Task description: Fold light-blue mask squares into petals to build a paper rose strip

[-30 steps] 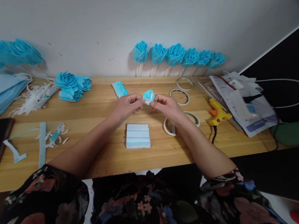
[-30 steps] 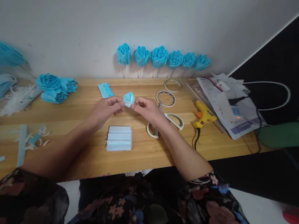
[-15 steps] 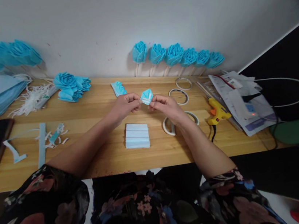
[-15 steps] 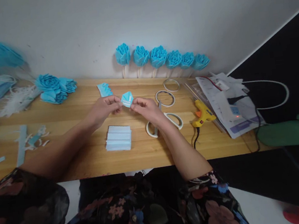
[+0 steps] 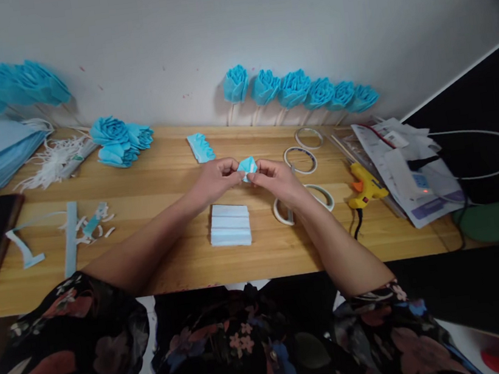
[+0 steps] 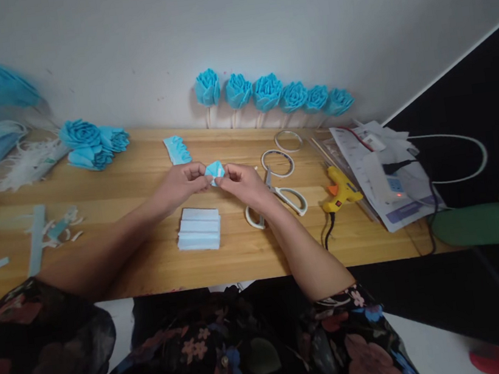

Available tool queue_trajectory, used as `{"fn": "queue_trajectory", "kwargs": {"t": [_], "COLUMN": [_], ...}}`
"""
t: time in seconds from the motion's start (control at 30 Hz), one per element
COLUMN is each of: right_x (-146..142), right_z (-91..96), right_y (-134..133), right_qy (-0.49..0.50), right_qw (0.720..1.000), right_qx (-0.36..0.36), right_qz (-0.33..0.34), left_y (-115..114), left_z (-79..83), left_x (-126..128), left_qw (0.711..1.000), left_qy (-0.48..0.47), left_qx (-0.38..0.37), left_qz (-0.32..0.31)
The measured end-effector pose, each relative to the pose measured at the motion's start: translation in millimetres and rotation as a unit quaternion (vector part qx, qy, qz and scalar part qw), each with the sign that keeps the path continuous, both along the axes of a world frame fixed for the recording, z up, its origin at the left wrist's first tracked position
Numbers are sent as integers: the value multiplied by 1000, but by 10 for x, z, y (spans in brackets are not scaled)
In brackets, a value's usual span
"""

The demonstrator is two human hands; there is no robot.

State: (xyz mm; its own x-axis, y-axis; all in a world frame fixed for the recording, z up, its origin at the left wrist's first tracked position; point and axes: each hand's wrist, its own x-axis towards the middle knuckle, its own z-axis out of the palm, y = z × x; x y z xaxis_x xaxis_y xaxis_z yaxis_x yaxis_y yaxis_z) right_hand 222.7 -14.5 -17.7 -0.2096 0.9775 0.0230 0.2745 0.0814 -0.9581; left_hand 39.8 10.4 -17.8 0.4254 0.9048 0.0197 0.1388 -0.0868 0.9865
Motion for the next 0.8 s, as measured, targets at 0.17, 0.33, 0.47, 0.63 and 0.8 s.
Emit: {"fn": "queue_trajectory", "kwargs": {"t": [0.17,0.33,0.47,0.63,0.8], "right_x": [4,22,43,40,17], "right_z": [-14,14,60,58,28], "right_y": [8,16,3,-4,4], "right_qy": [-18,-2,23,12,13], "right_qw": [1000,1000,999,1000,1000], "right_qx": [5,-4,-19,-13,-4], "right_qz": [-4,3,16,15,-5], "left_y": [16,30,32,38,36], "left_z": [-13,19,47,44,9], "left_x": [-21,-41,-50,-45,-39], "left_qw": [1000,1000,999,1000,1000], "left_qy": [24,25,26,18,8], "left_qx": [13,13,5,5,11], "left_qz": [-1,-4,18,23,-15]}}
